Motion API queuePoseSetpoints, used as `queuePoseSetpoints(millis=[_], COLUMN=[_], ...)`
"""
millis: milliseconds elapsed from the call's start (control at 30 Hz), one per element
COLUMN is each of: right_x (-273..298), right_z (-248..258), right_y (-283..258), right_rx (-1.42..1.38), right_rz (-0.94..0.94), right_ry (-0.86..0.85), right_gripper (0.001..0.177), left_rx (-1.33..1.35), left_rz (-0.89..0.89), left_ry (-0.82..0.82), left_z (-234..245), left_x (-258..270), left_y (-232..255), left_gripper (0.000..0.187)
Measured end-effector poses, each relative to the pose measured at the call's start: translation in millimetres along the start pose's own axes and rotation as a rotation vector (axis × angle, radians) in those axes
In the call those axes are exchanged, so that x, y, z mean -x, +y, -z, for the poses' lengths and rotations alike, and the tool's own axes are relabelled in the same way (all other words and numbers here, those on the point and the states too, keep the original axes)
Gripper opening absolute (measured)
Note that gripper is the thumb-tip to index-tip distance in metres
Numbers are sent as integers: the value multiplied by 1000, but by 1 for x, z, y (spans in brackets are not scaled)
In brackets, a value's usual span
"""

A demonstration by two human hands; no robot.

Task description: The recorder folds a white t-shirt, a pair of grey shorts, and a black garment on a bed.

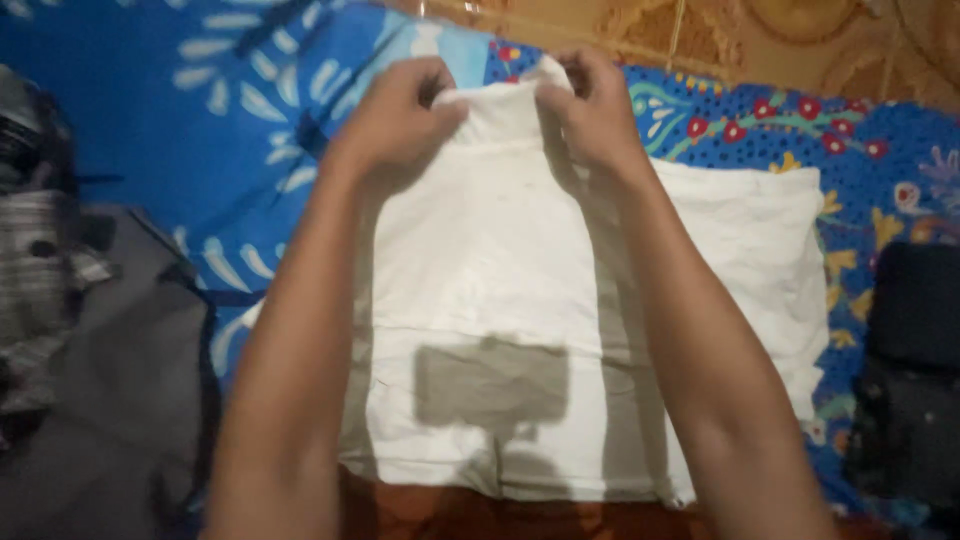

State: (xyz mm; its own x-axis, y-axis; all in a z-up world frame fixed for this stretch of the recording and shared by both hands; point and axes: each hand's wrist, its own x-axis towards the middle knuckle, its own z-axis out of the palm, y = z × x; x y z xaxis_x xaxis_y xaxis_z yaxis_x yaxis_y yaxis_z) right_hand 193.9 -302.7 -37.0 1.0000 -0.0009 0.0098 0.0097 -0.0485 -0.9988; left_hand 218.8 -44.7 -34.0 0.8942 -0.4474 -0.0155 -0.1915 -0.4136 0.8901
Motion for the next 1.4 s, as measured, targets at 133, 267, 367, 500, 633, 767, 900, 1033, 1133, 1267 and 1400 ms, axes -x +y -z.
queuePoseSetpoints(millis=[133, 267, 367, 500, 633, 767, 900, 1033, 1133, 1267, 1400], right_x=[10, 11, 16, 15, 17, 22, 30, 34, 36, 30, 28], right_z=[-1, 14, 7, 12, 18, 19, 13, 13, 15, 11, 3], right_y=[-10, 1, -18, -12, -28, -23, -30, -35, -38, -38, -49], right_rx=[-78, 183, 147, 143, 289, 675, 740, 709, 757, 759, 660], right_rz=[-6, 82, 40, -21, 114, 271, 392, 444, 545, 455, 342], right_ry=[39, -125, -148, -9, 9, 20, 39, 8, -25, 53, 128], right_gripper=[36, 23, 13, 16, 38, 25, 23, 23, 20, 16, 11], left_rx=[302, 209, -38, -138, 105, 119, 174, 209, 32, -16, -6], left_rz=[66, 235, 167, -67, 198, -8, -246, -187, -261, -229, -391], left_ry=[77, -31, -251, -78, 161, 527, 614, 555, 619, 545, 455], left_z=[-11, -20, -28, -30, -14, -21, -26, -18, -14, -12, -9], left_x=[13, 6, -4, -2, 15, -1, -9, 6, 18, 13, 9], left_y=[31, 28, 10, 9, 52, 26, 15, 31, 44, 35, 33], left_gripper=[25, 36, 40, 38, 34, 23, 15, 12, 13, 14, 18])
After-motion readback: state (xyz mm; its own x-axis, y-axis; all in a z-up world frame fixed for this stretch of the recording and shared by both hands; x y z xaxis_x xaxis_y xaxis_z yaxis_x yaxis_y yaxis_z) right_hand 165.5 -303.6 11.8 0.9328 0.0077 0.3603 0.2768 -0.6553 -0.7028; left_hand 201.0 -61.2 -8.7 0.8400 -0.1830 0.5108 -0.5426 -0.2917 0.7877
